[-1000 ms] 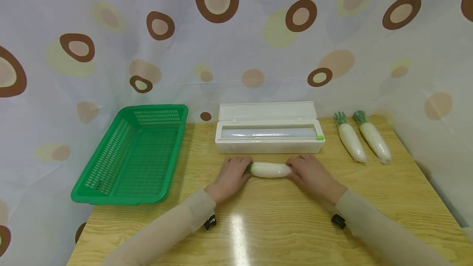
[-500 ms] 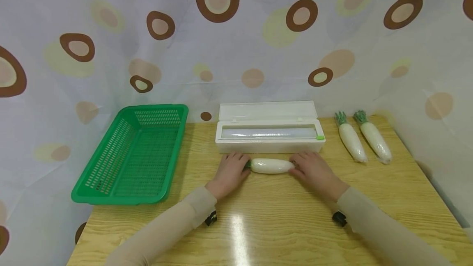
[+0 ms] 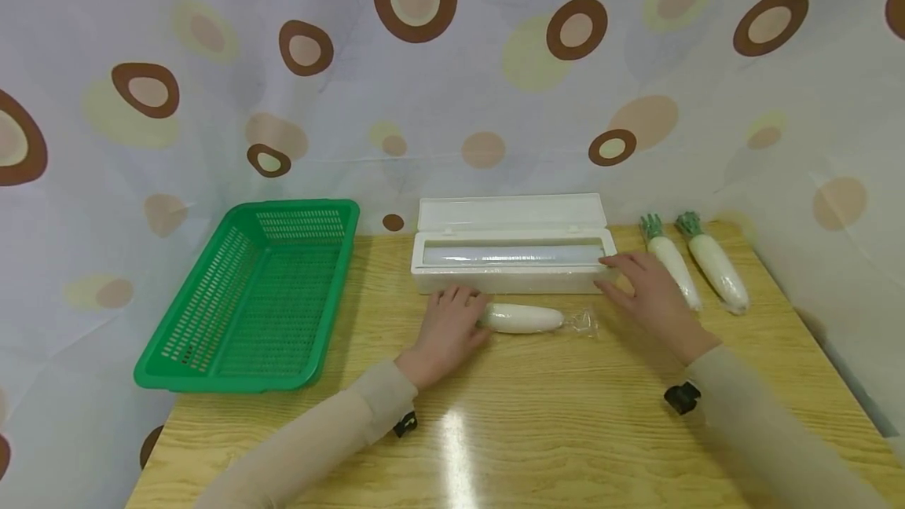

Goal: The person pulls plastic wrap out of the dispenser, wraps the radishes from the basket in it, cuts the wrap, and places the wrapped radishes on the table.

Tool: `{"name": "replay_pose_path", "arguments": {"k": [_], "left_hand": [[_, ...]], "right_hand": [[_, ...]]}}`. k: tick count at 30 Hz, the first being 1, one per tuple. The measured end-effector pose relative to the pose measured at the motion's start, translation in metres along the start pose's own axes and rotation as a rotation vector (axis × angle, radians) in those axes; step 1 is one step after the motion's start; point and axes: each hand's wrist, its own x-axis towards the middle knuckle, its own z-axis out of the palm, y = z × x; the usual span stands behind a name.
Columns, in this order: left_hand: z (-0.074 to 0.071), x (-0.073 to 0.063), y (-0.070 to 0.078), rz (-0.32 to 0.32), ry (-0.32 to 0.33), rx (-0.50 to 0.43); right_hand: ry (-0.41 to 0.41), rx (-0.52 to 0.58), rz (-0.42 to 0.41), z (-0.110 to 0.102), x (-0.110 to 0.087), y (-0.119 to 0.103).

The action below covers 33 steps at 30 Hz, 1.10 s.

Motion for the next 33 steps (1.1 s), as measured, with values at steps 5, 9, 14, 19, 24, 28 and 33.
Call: {"name": "replay_pose_path", "arguments": {"k": [5, 9, 14, 19, 24, 28, 33], "left_hand": [[-0.008, 0.02, 0.014, 0.044, -0.06, -0.056], [-0.009, 0.045, 0.03, 0.073, -0.08, -0.086], [-0.008, 0.078, 0.052, 0.103, -0.091, -0.1], [-0.006, 0.113, 0.071, 0.083, -0.113, -0.135], [0.004, 0.143, 0.088, 0.028, -0.136, -0.14], [0.014, 0.16, 0.102, 0.005, -0.16, -0.13], [0.024, 0.174, 0.112, -0.018, -0.159, -0.157]], "right_hand": [[-0.096, 0.008, 0.142, -0.012, 0.004, 0.022], [-0.252, 0.128, 0.312, -0.01, 0.005, 0.033], [-0.361, 0.18, 0.447, -0.001, 0.005, 0.041], [-0.282, 0.142, 0.351, 0.005, 0.005, 0.042], [-0.207, 0.108, 0.262, 0.009, 0.004, 0.043], [-0.186, 0.091, 0.231, 0.01, 0.001, 0.045], [-0.136, 0.087, 0.203, 0.011, -0.001, 0.047]]}}
